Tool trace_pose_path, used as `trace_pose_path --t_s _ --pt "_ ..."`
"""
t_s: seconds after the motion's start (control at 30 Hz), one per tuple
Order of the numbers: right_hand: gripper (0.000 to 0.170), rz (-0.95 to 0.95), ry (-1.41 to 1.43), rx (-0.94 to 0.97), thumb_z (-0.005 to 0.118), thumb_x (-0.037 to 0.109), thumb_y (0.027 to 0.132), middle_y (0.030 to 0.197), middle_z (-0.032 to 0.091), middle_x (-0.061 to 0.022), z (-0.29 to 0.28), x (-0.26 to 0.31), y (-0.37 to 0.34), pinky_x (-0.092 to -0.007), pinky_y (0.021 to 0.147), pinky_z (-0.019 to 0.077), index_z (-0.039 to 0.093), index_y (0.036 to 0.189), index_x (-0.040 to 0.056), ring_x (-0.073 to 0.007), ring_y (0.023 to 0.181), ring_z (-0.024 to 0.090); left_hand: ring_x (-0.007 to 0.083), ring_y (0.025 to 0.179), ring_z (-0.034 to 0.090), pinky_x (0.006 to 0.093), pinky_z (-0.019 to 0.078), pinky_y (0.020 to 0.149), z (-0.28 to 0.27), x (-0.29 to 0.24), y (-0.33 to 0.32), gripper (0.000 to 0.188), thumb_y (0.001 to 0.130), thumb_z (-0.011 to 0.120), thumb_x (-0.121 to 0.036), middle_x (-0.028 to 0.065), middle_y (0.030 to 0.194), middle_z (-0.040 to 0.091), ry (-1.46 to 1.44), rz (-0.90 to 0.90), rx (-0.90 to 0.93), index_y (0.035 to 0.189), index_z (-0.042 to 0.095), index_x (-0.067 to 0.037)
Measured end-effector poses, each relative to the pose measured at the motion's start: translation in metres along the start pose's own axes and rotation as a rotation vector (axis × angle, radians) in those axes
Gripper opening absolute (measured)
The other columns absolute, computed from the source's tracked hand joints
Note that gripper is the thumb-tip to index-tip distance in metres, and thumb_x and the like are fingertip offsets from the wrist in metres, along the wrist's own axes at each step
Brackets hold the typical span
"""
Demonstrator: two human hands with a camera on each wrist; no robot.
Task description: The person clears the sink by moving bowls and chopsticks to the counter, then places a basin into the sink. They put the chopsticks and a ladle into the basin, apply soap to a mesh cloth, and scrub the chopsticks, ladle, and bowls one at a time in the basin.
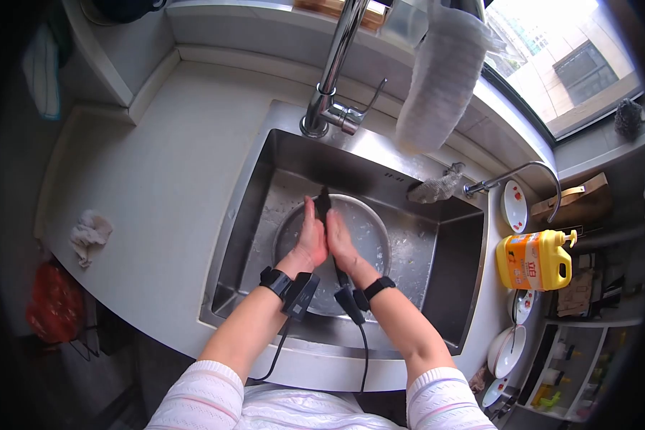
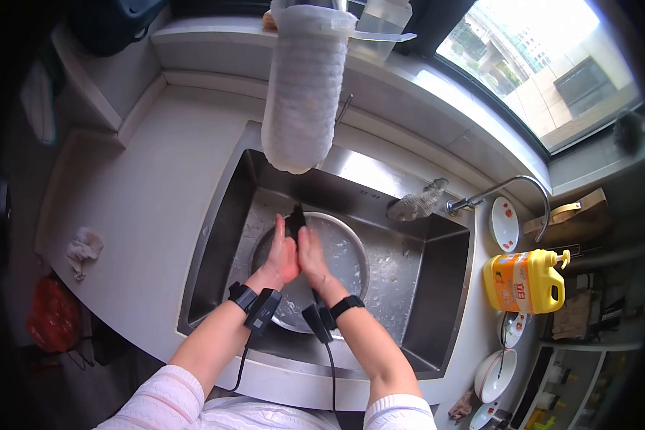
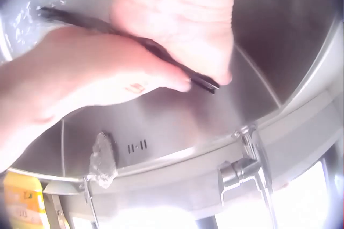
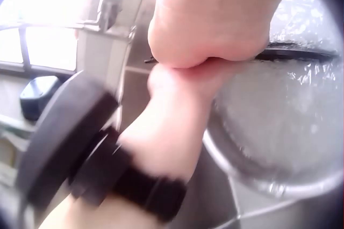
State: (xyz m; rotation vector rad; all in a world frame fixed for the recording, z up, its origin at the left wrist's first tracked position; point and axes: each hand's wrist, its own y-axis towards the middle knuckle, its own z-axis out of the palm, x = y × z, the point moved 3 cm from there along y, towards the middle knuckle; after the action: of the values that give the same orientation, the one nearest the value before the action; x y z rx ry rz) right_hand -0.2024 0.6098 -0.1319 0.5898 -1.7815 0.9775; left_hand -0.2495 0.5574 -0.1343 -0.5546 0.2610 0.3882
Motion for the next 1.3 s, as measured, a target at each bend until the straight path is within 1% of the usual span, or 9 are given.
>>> trace_pose_path --t_s 0.07,0.1,0.13,0.2,0.43,0.8,0.93,1.13,1.3 --pt "0.052 -0.291 -0.141 -0.135 0.029 0.038 0.092 0.125 0.041 -0.0235 0.03 -0.004 -0.014 -0.0359 0.098 0.0287 0.038 0.123 -0.0027 -0.0338 0.119 0.037 0.0197 0.111 0.043 0.0338 0.0333 0.095 -0.059 0.002 0.025 0.075 0.074 0.036 -0.072 0.006 0.118 0.049 0.006 -0.14 -0.049 0.117 0.046 -0.011" --pt "0.053 -0.285 -0.188 -0.124 0.03 0.039 0.092 0.127 0.038 -0.0236 0.032 -0.002 -0.017 -0.0356 0.099 0.027 0.036 0.125 -0.0028 -0.034 0.121 0.034 0.0206 0.11 0.044 0.0334 0.0332 0.094 -0.084 0.013 0.039 0.075 0.074 0.034 -0.073 0.0077 0.116 0.05 -0.43 -0.26 0.756 0.115 0.048 -0.011" --pt "0.053 -0.285 -0.188 -0.123 0.03 0.039 0.092 0.127 0.038 -0.0236 0.027 -0.007 -0.012 -0.0356 0.099 0.027 0.036 0.125 -0.0028 -0.034 0.121 0.034 0.0206 0.11 0.044 0.0334 0.0332 0.094 -0.049 0.006 0.018 0.075 0.074 0.034 -0.073 0.0077 0.116 0.05 -0.43 -0.259 0.756 0.115 0.048 -0.011" --pt "0.055 -0.066 -0.091 -0.112 0.03 0.041 0.091 0.125 0.041 -0.0237 0.004 -0.02 0.006 -0.0357 0.098 0.0284 0.038 0.123 -0.0034 -0.0347 0.118 0.037 0.0218 0.106 0.045 0.0345 0.0328 0.093 -0.003 0.001 -0.016 0.078 0.073 0.033 -0.075 0.0094 0.111 0.051 -0.004 -0.102 -0.03 0.113 0.049 -0.01" --pt "0.06 0.227 0.079 0.167 0.03 0.051 0.09 0.106 0.055 -0.0087 -0.033 -0.021 0.007 -0.0284 0.081 0.0392 0.045 0.119 0.0009 -0.0147 0.093 0.05 0.0261 0.112 0.041 0.0451 0.0232 0.098 -0.023 -0.021 -0.015 0.092 0.069 0.028 -0.08 0.0085 0.12 0.048 0.095 -0.204 -0.085 0.121 0.044 -0.006" --pt "0.053 0.025 -0.033 -0.05 0.032 0.041 0.09 0.113 0.049 -0.0247 0.007 -0.013 0.007 -0.039 0.087 0.0374 0.039 0.12 -0.0016 -0.0361 0.107 0.047 0.0206 0.108 0.044 0.0332 0.0344 0.093 -0.001 -0.004 -0.013 0.073 0.077 0.034 -0.07 0.0067 0.112 0.049 0.008 -0.077 0.003 0.114 0.045 -0.009" --pt "0.061 -0.089 -0.279 -0.152 0.033 0.047 0.088 0.131 0.033 -0.023 0.04 -0.008 -0.021 -0.0406 0.098 0.0283 0.033 0.126 -0.0002 -0.0329 0.124 0.031 0.0217 0.09 0.052 0.0325 0.0451 0.073 -0.02 -0.022 -0.021 0.066 0.076 0.029 -0.073 0.0039 0.09 0.052 0.046 -0.286 0.19 0.091 0.048 -0.011" --pt "0.062 0.437 0.423 0.221 0.029 0.051 0.09 0.102 0.057 -0.0118 -0.012 0.007 -0.009 -0.0307 0.09 0.0363 0.043 0.12 -0.0014 -0.0186 0.098 0.051 0.0227 0.094 0.051 0.0355 0.0383 0.081 -0.016 -0.014 -0.019 0.085 0.072 0.028 -0.077 0.0089 0.11 0.054 0.183 -0.255 0.018 0.118 0.046 -0.008" --pt "0.061 0.189 0.162 0.096 0.031 0.049 0.09 0.112 0.054 -0.0131 -0.021 -0.022 0.003 -0.0298 0.092 0.0334 0.047 0.118 -0.0022 -0.018 0.104 0.047 0.0234 0.11 0.043 0.0353 0.0295 0.095 -0.032 -0.02 -0.003 0.087 0.074 0.028 -0.075 0.0089 0.12 0.048 0.131 -0.19 -0.073 0.124 0.039 -0.005"
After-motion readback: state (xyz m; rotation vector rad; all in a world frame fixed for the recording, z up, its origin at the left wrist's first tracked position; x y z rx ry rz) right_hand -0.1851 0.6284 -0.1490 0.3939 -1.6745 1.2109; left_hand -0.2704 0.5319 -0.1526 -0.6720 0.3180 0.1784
